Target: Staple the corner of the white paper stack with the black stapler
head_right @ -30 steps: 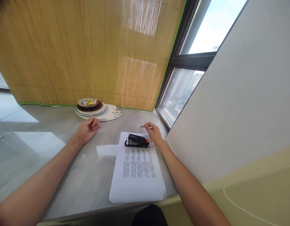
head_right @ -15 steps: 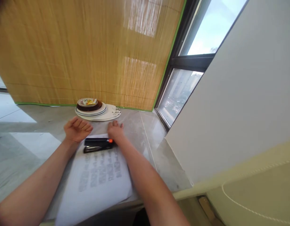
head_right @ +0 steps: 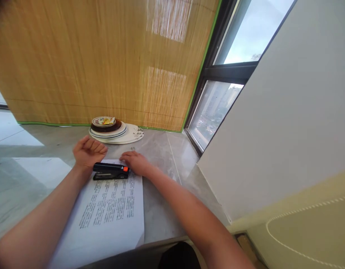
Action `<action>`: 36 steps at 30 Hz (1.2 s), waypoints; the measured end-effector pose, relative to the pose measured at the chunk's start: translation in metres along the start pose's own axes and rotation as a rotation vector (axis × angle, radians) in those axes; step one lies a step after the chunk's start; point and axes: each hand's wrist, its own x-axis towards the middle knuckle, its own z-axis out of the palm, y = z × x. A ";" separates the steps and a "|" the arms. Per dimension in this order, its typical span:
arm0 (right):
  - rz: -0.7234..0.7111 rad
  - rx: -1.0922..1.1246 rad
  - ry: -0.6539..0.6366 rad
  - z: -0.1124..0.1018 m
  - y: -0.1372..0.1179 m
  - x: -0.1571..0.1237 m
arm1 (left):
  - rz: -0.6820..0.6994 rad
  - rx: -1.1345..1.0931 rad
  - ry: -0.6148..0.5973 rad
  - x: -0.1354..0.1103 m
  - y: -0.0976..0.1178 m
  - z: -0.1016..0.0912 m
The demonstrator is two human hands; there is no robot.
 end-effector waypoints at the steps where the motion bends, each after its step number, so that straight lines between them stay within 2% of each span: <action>1: 0.011 -0.002 -0.005 -0.003 0.002 -0.007 | 0.025 0.120 -0.002 0.002 -0.003 0.003; 4: 0.060 -0.074 0.004 -0.017 0.010 -0.033 | 0.086 0.598 -0.084 0.005 -0.020 0.012; 8: 0.154 -0.115 0.030 -0.040 0.035 -0.072 | 0.084 1.152 -0.430 0.005 -0.050 0.013; 10: 0.183 -0.085 0.049 -0.050 0.049 -0.084 | 0.072 1.394 -0.548 0.004 -0.059 0.010; 14: 0.101 0.052 0.062 -0.065 0.061 -0.090 | 0.057 1.610 -0.545 0.002 -0.063 0.006; 17: 0.022 0.177 0.021 -0.068 0.060 -0.089 | 0.096 1.716 -0.429 0.003 -0.058 0.006; 21: 0.008 0.244 0.036 -0.059 0.059 -0.082 | 0.108 1.807 -0.295 0.003 -0.055 0.008; 25: 0.033 0.265 0.072 -0.048 0.059 -0.073 | 0.149 1.814 -0.254 0.004 -0.055 0.012; 27: 0.089 0.287 0.136 -0.049 0.057 -0.072 | 0.198 1.741 -0.262 0.005 -0.053 0.015; 30: 0.117 0.431 0.189 -0.062 0.052 -0.079 | 0.217 1.483 -0.415 0.005 -0.051 0.023; 33: 0.042 0.632 0.075 -0.076 0.052 -0.089 | 0.117 1.280 -0.616 0.003 -0.051 0.029; 36: 0.021 0.803 -0.033 -0.078 0.059 -0.094 | 0.043 1.260 -0.696 0.002 -0.053 0.028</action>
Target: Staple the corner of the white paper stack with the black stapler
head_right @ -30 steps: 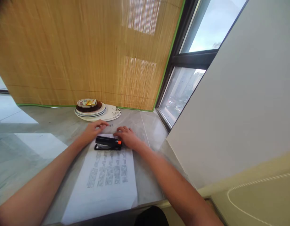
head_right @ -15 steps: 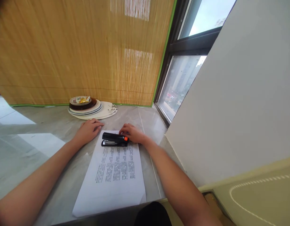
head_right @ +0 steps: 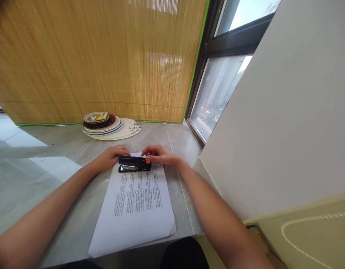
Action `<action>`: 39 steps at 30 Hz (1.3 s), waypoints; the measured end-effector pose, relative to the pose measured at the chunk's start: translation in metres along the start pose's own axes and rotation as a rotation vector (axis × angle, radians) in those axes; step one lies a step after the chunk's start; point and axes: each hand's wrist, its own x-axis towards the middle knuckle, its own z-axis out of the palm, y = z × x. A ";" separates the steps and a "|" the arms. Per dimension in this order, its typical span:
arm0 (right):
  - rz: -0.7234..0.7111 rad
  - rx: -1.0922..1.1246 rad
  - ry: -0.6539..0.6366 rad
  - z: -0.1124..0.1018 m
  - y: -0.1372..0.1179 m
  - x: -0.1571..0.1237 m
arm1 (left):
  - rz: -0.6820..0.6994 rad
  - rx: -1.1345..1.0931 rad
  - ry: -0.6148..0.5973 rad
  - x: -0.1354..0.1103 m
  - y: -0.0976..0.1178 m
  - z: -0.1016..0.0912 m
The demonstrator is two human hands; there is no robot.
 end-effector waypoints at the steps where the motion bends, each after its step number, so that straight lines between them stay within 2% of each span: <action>1: 0.008 0.056 -0.021 -0.001 0.003 0.000 | -0.009 0.001 -0.009 0.000 -0.001 0.000; 5: 0.038 0.180 -0.032 -0.002 0.010 0.001 | -0.059 -0.029 0.007 0.000 -0.004 0.001; 12: 0.058 0.253 0.004 0.001 0.002 0.002 | -0.108 -0.133 0.047 -0.001 -0.012 0.004; 19: 0.093 0.268 -0.082 -0.001 0.000 0.004 | -0.110 -0.207 0.058 -0.001 -0.017 0.003; 24: 0.013 0.094 0.051 0.004 0.000 0.005 | -0.127 -0.223 0.059 0.000 -0.017 0.002; 30: -0.056 -0.335 0.032 0.039 -0.013 0.015 | -0.169 -0.296 0.098 0.001 -0.013 0.000; 32: -0.051 -0.387 0.062 0.046 -0.015 0.016 | -0.195 -0.398 0.235 0.001 -0.010 -0.003; 35: -0.063 -0.369 0.157 0.047 -0.012 0.014 | -0.246 -0.744 0.495 0.000 -0.003 -0.005; 37: -0.115 -0.389 0.301 0.045 -0.008 0.013 | -0.295 -0.995 0.495 0.000 0.001 -0.006; 39: -0.207 -0.479 0.446 0.043 -0.003 0.014 | -0.355 -1.150 0.359 -0.002 0.004 -0.005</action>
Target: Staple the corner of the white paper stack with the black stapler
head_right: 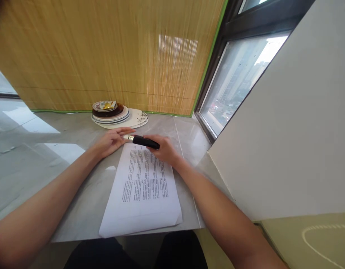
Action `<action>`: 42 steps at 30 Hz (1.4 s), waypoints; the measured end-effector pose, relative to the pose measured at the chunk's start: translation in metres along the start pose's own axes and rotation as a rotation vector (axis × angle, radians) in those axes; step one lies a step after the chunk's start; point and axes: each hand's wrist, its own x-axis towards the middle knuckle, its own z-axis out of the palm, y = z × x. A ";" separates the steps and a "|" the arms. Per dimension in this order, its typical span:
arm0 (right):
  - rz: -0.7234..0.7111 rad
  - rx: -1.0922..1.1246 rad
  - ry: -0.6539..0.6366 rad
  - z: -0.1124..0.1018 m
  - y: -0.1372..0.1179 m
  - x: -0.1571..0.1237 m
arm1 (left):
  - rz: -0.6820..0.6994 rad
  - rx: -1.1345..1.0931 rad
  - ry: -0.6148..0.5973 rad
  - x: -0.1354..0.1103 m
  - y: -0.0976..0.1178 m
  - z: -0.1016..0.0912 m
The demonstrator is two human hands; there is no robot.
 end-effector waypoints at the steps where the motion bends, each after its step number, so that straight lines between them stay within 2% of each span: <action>1: -0.051 -0.061 0.047 0.000 0.003 0.001 | -0.070 -0.026 -0.049 -0.001 0.000 0.001; 3: -0.155 -0.191 0.053 0.001 0.006 0.002 | -0.177 -0.059 -0.129 -0.003 0.000 0.001; 6: -0.251 -0.344 -0.037 0.002 0.008 0.005 | -0.233 -0.084 -0.174 -0.003 -0.001 -0.001; 15: -0.271 -0.464 -0.139 0.003 0.003 0.006 | -0.292 -0.099 -0.098 0.001 -0.008 -0.012; 19: -0.209 -0.437 -0.072 0.002 0.003 0.008 | -0.276 -0.081 -0.153 0.002 -0.007 -0.013; 23: -0.082 -0.228 0.086 0.004 0.003 0.007 | -0.265 -0.057 -0.173 0.003 -0.008 -0.016; 25: 0.060 -0.072 0.163 0.004 0.002 0.006 | -0.246 -0.046 -0.134 0.005 -0.009 -0.018; 26: 0.129 0.010 0.161 0.003 0.001 0.005 | -0.225 -0.043 -0.094 0.006 -0.009 -0.020; 28: 0.221 0.162 0.093 0.000 0.001 0.004 | -0.189 -0.041 -0.003 0.008 -0.010 -0.021; 31: 0.261 0.290 -0.025 -0.004 0.002 0.005 | -0.178 -0.067 0.075 0.009 -0.009 -0.020; 34: 0.266 0.286 -0.118 -0.006 0.003 0.007 | -0.143 -0.137 0.128 0.009 -0.006 -0.018; 37: 0.258 0.229 -0.210 -0.005 0.003 0.007 | -0.061 -0.192 0.236 0.010 -0.004 -0.015; 40: 0.238 0.156 -0.241 -0.004 0.005 0.008 | 0.033 -0.197 0.334 0.010 0.000 -0.011; 42: 0.235 0.121 -0.244 -0.004 0.007 0.008 | 0.104 -0.182 0.339 0.009 0.003 -0.008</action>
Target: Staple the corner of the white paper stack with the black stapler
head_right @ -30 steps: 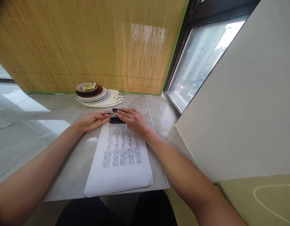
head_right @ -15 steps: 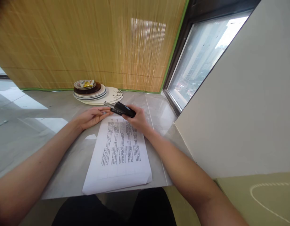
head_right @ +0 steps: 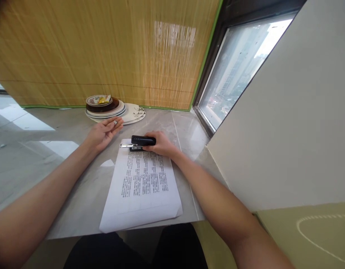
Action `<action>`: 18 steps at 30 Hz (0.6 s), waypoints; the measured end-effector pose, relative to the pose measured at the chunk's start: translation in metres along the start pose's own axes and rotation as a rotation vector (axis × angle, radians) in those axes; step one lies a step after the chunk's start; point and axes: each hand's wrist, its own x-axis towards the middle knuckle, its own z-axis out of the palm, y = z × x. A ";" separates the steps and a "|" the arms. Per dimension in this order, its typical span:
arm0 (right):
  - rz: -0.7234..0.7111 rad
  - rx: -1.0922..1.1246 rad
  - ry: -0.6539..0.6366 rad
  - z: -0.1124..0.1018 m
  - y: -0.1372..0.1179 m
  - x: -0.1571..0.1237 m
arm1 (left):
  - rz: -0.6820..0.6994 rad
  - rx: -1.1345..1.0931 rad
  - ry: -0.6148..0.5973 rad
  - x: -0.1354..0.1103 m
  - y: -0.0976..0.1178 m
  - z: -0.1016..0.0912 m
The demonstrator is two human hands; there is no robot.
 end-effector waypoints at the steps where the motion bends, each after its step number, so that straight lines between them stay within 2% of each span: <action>1: 0.006 -0.013 -0.004 -0.001 0.001 0.000 | 0.034 0.001 -0.017 -0.001 0.001 0.002; 5: -0.006 -0.078 -0.011 -0.003 0.003 0.000 | 0.106 0.020 -0.102 -0.008 0.006 0.006; 8: -0.113 -0.194 0.159 -0.002 -0.006 -0.001 | 0.127 0.055 -0.177 -0.013 0.007 0.004; 10: -0.218 -0.345 0.283 0.002 -0.017 -0.002 | 0.157 0.065 -0.259 -0.015 0.008 0.002; 11: -0.271 -0.438 0.305 0.006 -0.024 -0.003 | 0.169 0.071 -0.313 -0.017 0.008 0.001; 14: -0.393 -0.674 0.215 0.020 -0.045 -0.004 | 0.162 0.109 -0.473 -0.022 0.008 0.002; 16: -0.442 -0.739 0.152 0.030 -0.055 -0.005 | 0.130 0.129 -0.559 -0.026 0.009 0.005; 18: -0.470 -0.742 0.141 0.036 -0.060 -0.006 | 0.083 0.147 -0.612 -0.029 0.009 0.009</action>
